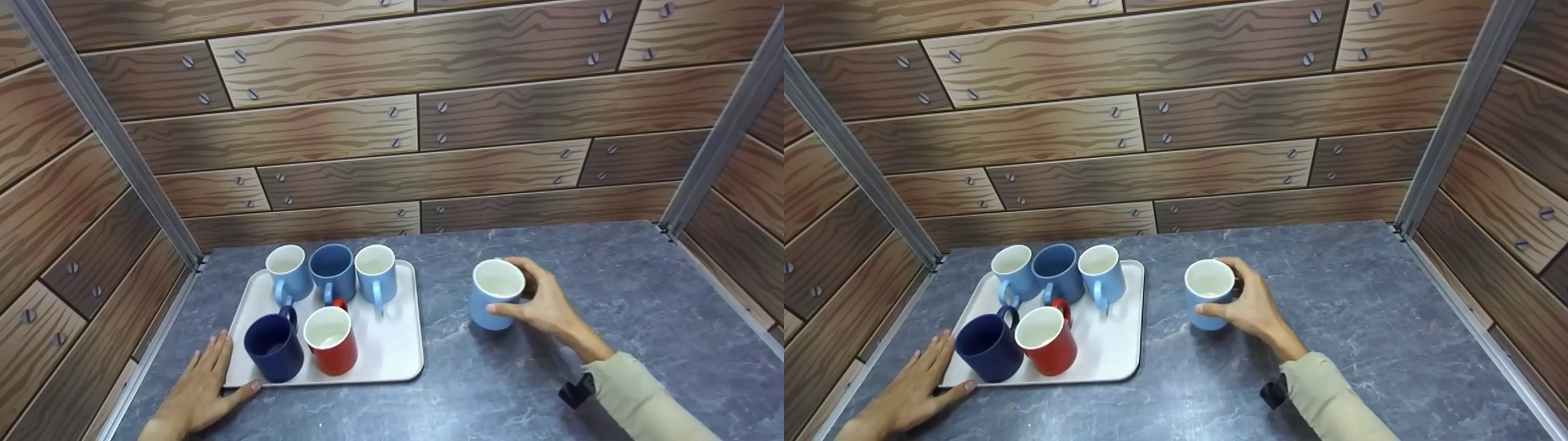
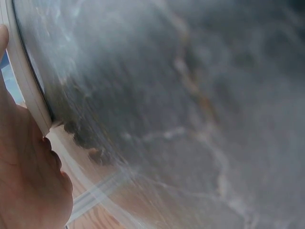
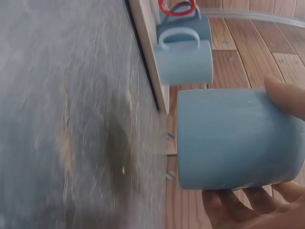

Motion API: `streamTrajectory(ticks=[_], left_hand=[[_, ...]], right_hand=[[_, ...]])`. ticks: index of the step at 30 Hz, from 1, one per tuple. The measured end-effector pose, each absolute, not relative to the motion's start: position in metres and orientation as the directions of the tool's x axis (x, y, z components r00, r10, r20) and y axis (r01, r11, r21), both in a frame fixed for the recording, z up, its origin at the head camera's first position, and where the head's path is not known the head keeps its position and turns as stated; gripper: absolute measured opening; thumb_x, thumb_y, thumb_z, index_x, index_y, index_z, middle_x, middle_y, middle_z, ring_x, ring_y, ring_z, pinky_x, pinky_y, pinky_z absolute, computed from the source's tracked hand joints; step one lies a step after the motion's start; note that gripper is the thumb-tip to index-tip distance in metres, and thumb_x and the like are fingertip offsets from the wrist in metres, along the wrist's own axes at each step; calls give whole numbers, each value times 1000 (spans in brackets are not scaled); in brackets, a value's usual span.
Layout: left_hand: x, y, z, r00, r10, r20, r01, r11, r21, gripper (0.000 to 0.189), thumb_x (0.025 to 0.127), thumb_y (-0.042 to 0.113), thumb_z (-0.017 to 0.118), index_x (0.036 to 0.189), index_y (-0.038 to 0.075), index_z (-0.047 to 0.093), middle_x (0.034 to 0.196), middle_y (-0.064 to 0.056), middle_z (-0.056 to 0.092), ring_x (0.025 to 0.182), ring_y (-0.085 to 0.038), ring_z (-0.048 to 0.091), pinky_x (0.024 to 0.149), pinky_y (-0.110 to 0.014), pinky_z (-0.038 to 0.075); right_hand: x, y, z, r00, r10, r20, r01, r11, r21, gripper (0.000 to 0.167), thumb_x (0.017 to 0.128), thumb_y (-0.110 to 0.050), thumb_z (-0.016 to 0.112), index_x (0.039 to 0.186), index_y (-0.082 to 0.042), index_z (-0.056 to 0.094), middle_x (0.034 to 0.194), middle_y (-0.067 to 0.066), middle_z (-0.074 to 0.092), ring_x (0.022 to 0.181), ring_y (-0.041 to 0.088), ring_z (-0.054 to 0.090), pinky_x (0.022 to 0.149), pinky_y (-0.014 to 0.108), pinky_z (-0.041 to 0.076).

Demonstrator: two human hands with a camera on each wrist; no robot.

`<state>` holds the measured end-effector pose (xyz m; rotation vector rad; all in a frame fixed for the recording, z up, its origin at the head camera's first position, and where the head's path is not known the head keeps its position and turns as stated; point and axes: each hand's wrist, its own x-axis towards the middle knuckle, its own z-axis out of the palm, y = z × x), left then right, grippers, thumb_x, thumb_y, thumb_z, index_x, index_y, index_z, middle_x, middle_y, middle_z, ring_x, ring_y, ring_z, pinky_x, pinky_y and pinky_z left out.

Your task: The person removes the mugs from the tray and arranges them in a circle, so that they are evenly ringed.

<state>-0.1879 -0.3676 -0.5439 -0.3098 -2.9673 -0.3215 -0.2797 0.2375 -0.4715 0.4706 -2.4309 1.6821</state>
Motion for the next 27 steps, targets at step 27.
streamTrajectory(ticks=[27], left_hand=[[-188, -367, -543, -967, 185, 177, 220, 954, 203, 109, 94, 66, 70, 160, -12, 35, 169, -31, 32, 157, -52, 31, 126, -69, 27]], right_hand=[[-302, 316, -494, -957, 2, 290, -256, 466, -847, 83, 79, -8, 95, 149, 3, 53, 138, 26, 66, 106, 4, 63, 87, 9, 48]])
